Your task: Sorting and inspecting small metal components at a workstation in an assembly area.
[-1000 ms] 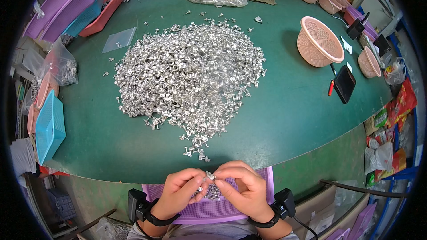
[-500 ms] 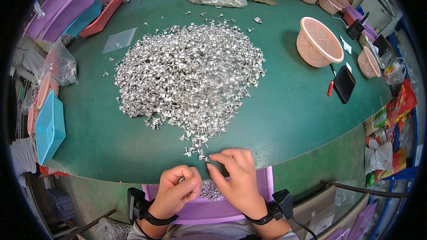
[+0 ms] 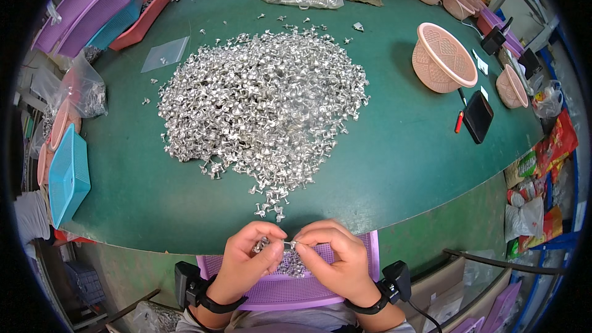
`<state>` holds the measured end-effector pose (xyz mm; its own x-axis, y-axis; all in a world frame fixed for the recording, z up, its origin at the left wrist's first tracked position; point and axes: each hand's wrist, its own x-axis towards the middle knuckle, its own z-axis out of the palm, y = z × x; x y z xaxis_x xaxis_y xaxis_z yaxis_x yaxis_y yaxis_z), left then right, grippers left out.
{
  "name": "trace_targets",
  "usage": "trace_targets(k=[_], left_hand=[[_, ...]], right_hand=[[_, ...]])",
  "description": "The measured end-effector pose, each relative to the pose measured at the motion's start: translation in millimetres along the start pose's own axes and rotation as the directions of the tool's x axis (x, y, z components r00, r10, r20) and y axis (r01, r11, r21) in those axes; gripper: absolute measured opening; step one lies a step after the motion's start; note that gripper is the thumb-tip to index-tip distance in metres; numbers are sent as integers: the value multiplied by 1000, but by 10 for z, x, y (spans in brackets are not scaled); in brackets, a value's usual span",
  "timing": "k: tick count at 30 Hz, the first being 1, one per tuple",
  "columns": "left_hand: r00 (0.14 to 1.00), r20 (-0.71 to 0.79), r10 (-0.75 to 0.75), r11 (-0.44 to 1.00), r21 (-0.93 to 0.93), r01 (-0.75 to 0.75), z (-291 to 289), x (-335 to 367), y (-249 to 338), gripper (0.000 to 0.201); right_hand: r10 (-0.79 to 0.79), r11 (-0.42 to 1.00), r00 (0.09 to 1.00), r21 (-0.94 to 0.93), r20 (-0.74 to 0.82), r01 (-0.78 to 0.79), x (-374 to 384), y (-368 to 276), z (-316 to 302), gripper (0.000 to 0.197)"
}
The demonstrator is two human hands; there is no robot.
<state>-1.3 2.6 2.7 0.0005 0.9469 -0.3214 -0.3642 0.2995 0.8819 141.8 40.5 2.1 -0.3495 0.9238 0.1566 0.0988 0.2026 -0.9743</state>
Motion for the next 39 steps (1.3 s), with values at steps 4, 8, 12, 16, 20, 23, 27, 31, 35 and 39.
trace_targets(k=[4,8,12,16,20,23,27,31,35,39], left_hand=[[994,84,67,996,52,-72,-20,-19,-28,10],[996,66,61,996,67,-65,-12,-35,-16,9],[996,66,55,997,50,-58,-13,-36,-10,8],[998,66,-13,1000,19,12,-15,-40,7,9],[997,79,-10,1000,1,10,-27,-36,-13,9],[995,100,5,1000,4,-6,-39,-34,-35,9],[995,98,8,1000,6,-9,-33,-37,-42,10],[993,117,6,1000,-1,-6,-31,-38,-33,12],[993,113,-22,1000,2,22,-43,-35,-39,15],[993,119,-4,1000,-5,5,-40,-25,-41,18]], right_hand=[[105,947,992,299,67,-120,-20,8,-1,13],[101,917,990,377,94,-129,-59,28,-1,16],[118,917,985,368,125,-156,-52,6,-15,22],[97,912,981,378,169,-155,-43,8,-26,22],[97,904,981,397,171,-158,-46,19,-16,21],[114,895,977,408,179,-179,-50,19,-23,20],[133,885,975,422,179,-198,-61,20,-21,19],[176,869,968,433,178,-238,-69,14,-13,17],[220,855,957,435,190,-283,-76,14,-4,15],[249,847,953,438,170,-300,-82,29,2,14]])
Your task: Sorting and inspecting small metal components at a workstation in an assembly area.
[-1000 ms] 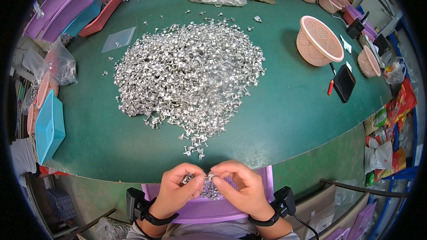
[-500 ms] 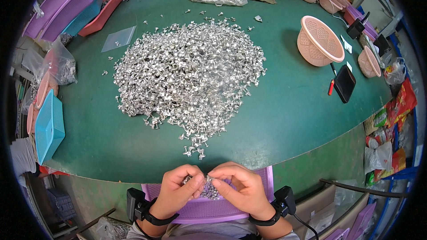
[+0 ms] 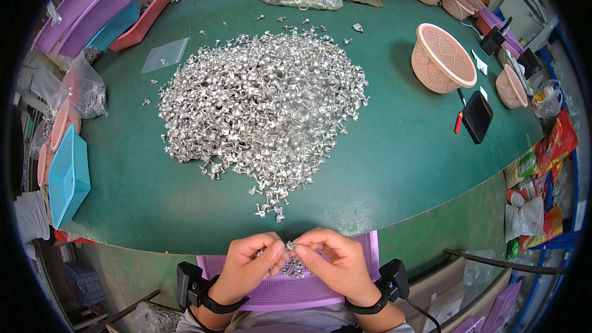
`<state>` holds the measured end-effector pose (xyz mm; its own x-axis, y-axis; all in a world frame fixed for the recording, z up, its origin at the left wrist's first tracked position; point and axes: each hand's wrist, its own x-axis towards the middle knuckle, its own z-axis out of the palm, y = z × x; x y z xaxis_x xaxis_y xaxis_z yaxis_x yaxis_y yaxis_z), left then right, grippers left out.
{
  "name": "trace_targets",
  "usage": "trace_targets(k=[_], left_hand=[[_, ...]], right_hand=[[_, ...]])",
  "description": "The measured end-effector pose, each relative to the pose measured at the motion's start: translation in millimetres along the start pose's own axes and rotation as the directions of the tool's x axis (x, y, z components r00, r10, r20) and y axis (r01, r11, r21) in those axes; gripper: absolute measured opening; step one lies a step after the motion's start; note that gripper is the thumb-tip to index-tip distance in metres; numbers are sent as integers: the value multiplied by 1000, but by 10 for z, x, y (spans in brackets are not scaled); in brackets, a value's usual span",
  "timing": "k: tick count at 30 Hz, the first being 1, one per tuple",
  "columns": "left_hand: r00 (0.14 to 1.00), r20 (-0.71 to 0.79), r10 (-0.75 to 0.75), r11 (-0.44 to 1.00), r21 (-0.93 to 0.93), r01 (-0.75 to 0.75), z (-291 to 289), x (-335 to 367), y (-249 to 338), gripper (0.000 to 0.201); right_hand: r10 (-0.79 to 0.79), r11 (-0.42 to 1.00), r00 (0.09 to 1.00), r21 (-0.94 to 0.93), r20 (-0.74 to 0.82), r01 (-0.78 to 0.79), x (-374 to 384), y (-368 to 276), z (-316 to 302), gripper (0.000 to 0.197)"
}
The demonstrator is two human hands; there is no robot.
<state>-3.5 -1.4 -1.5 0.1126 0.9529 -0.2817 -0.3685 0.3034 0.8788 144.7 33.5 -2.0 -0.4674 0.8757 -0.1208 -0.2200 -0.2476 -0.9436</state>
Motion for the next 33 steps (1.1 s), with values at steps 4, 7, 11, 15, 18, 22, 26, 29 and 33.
trace_targets(k=[4,7,11,15,18,22,26,29,33], left_hand=[[1000,3,-22,1000,10,22,54,27,38,22],[999,-26,-32,999,8,32,54,9,45,25],[996,-89,1,1000,11,0,-39,-47,44,26],[994,-112,-15,999,-43,10,94,-28,55,25],[991,-130,-16,1000,-9,15,37,-35,37,25],[995,-72,-70,995,-76,65,-25,-10,29,22],[991,-96,-94,993,-75,87,-67,-18,64,23],[986,-101,-136,990,-53,131,-45,-13,86,22],[992,17,-127,992,-9,127,-77,-77,9,18]], right_hand=[[18,996,998,-81,-59,-23,-26,-48,-66,12],[-29,985,993,-171,-116,9,46,-186,-190,11],[-328,922,918,-286,-223,260,594,-703,-701,7],[-305,952,794,-190,-526,241,950,-1408,-1025,15],[-455,800,772,-584,-444,136,1063,-1080,-1064,13],[-398,550,917,-803,-11,229,949,-517,-583,12],[-332,195,895,-907,297,373,822,-212,-144,24],[-251,277,909,-875,333,397,709,-179,-97,22],[-186,445,923,-809,336,385,535,-269,-89,17]])
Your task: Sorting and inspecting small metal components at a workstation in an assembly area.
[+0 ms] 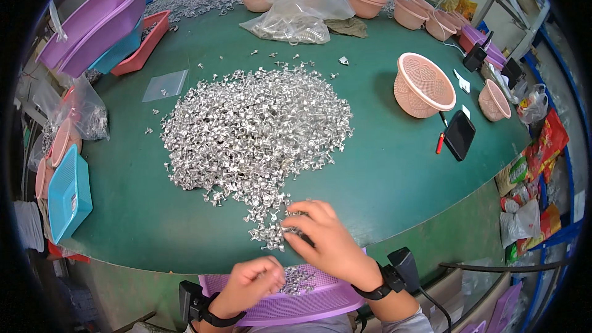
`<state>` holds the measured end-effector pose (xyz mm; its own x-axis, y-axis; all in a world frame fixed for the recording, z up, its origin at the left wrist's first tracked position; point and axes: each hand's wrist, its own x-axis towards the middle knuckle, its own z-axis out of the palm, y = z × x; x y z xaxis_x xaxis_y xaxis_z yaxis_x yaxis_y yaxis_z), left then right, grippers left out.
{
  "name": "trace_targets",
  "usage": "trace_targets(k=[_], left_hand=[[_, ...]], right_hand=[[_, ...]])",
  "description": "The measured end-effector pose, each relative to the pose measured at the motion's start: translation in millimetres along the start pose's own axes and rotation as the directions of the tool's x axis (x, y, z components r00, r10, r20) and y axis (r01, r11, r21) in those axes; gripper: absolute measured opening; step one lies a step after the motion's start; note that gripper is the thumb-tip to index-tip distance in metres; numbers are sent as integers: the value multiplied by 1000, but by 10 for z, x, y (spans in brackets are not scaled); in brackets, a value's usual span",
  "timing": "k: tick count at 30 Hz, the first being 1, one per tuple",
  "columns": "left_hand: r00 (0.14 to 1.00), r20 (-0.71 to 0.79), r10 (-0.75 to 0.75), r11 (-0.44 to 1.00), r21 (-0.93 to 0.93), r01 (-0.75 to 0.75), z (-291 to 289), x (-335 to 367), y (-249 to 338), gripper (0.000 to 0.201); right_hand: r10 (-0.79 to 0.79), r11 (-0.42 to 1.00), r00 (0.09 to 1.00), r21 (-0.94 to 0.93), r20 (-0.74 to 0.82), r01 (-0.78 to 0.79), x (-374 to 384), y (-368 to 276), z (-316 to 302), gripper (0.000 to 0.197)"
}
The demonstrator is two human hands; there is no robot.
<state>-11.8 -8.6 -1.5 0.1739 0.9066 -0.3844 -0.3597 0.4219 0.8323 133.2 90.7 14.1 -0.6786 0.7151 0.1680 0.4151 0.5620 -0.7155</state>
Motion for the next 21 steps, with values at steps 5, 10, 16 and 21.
trace_targets(k=[5,10,16,21], left_hand=[[860,451,240,747,480,-460,150,38,-29,10],[844,448,294,687,515,-513,109,23,-104,12],[878,333,344,741,478,-472,74,-11,-76,11],[912,-28,408,873,305,-381,31,-10,-80,17]], right_hand=[[117,993,960,50,-254,-108,-187,-5,15,13],[46,999,986,-13,-162,-49,-205,-98,188,14],[124,988,979,115,-159,-107,-230,-111,243,13],[425,438,905,870,20,-225,-393,-152,170,10]])
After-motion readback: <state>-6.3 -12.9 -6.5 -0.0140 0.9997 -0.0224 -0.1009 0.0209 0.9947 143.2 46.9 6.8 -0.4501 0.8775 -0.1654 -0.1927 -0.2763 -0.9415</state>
